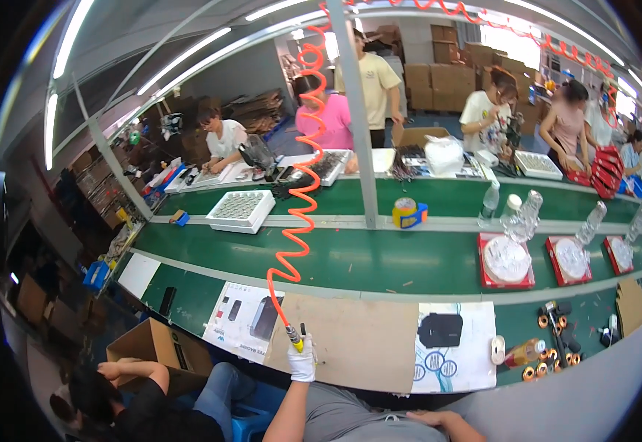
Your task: Cleaning and preparing glass lighting components using a pneumatic air gun at an assembly line.
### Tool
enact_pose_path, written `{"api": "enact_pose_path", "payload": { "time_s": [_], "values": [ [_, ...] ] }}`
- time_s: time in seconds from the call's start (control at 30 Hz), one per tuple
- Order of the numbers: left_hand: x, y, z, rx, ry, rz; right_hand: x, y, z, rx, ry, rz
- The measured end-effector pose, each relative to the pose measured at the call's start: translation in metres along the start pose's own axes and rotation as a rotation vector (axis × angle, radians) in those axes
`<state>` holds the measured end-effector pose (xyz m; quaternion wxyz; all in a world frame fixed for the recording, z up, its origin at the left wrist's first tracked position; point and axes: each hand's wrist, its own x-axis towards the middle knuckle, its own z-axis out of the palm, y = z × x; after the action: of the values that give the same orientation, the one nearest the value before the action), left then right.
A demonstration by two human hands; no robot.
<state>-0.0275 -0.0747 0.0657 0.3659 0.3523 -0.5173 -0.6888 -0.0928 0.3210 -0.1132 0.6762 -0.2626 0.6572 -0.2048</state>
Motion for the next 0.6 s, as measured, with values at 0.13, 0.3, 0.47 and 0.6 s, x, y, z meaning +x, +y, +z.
{"api": "enact_pose_path", "payload": {
  "time_s": [0.13, 0.3, 0.47, 0.6],
  "values": [
    [-0.003, 0.001, -0.007, 0.041, -0.014, 0.027, -0.052, -0.053, 0.008, -0.045, 0.030, 0.089],
    [0.008, -0.013, -0.009, 0.031, -0.008, 0.081, -0.112, -0.112, -0.010, -0.037, 0.061, 0.096],
    [0.007, -0.008, -0.004, 0.015, -0.015, 0.125, -0.142, -0.158, -0.019, 0.296, 0.456, -0.337],
    [0.000, -0.006, 0.006, 0.030, 0.026, 0.175, -0.132, -0.168, -0.046, 0.019, 0.727, -0.494]
  ]
}}
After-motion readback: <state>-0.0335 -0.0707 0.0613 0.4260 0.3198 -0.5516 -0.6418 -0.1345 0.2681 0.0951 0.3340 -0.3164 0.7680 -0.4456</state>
